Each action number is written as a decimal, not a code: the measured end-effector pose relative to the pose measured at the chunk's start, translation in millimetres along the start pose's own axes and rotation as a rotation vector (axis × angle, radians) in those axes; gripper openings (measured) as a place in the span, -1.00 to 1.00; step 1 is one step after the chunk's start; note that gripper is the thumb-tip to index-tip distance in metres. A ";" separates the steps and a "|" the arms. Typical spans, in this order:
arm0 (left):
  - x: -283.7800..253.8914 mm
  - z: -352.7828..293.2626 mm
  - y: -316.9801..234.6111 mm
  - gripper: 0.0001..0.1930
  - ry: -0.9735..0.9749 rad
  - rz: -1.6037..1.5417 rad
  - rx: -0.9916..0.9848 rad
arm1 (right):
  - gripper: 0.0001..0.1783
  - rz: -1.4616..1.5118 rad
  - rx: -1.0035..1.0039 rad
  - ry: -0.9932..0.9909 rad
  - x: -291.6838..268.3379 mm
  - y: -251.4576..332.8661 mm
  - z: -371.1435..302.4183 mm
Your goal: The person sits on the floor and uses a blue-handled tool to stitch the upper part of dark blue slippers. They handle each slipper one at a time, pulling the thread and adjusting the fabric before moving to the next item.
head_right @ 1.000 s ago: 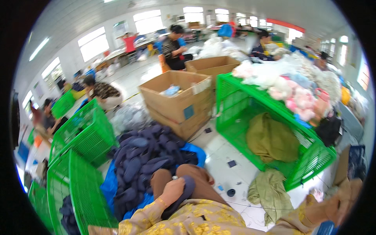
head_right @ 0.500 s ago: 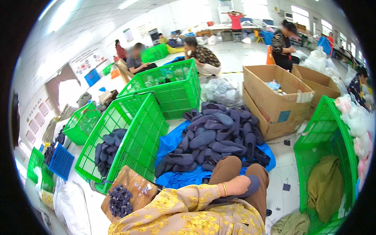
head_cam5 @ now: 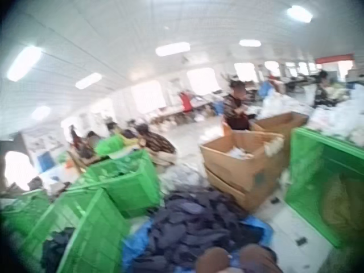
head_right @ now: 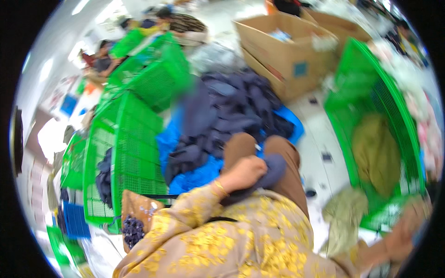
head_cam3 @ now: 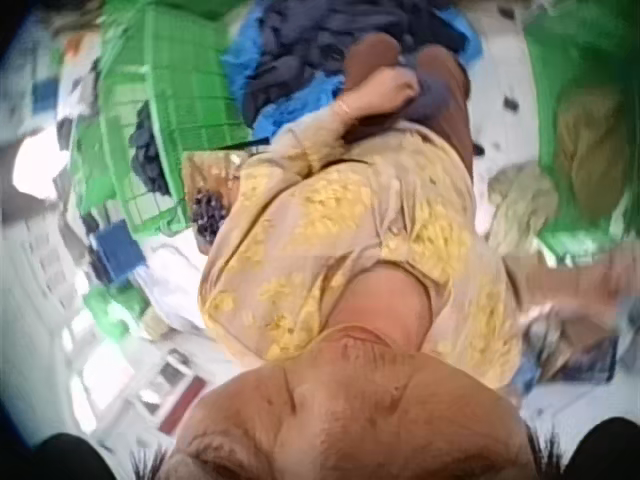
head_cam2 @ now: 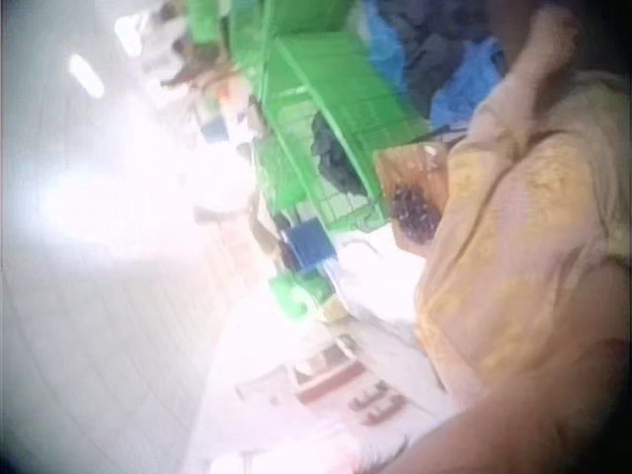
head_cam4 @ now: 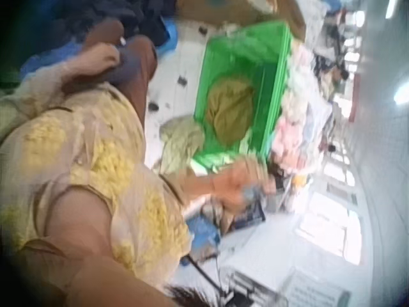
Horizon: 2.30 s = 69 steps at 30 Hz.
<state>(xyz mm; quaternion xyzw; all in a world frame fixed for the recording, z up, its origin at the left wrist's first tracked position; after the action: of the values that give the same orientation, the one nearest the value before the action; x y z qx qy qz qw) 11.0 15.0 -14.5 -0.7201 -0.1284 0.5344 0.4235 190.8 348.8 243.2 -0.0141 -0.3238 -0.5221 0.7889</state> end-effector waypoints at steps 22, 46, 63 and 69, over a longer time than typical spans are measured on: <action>-18.5 -9.0 -0.5 -0.93 0.434 -0.689 -0.476 | -0.64 -0.762 0.888 0.904 -22.2 -284.1 -185.9; -24.3 -7.7 26.7 -0.93 0.595 -1.369 -0.669 | -0.87 -0.860 0.346 -1.486 -363.6 -28.8 -342.3; 14.0 4.1 -3.3 -0.65 -0.136 -0.162 -0.544 | -0.81 -2.026 0.521 -0.357 -292.2 -47.8 -265.3; 16.0 5.4 -5.5 -0.68 -0.150 -0.109 -0.537 | -0.72 -2.539 0.497 0.032 -354.0 67.6 -247.3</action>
<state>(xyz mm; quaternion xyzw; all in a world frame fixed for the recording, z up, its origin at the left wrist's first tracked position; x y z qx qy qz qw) 14.0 31.1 -21.4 -0.7569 -0.3349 0.5095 0.2352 283.1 578.8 -116.8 0.4536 -0.1888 -0.8279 -0.2705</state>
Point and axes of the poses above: each hand's wrist, its own z-axis towards the middle knuckle, its own x-axis out of the palm, y = z × x, the point moved 4 cm from there along z, towards the middle knuckle, and after that the axes turned 15 degrees about -x, right-handed, at the moved point
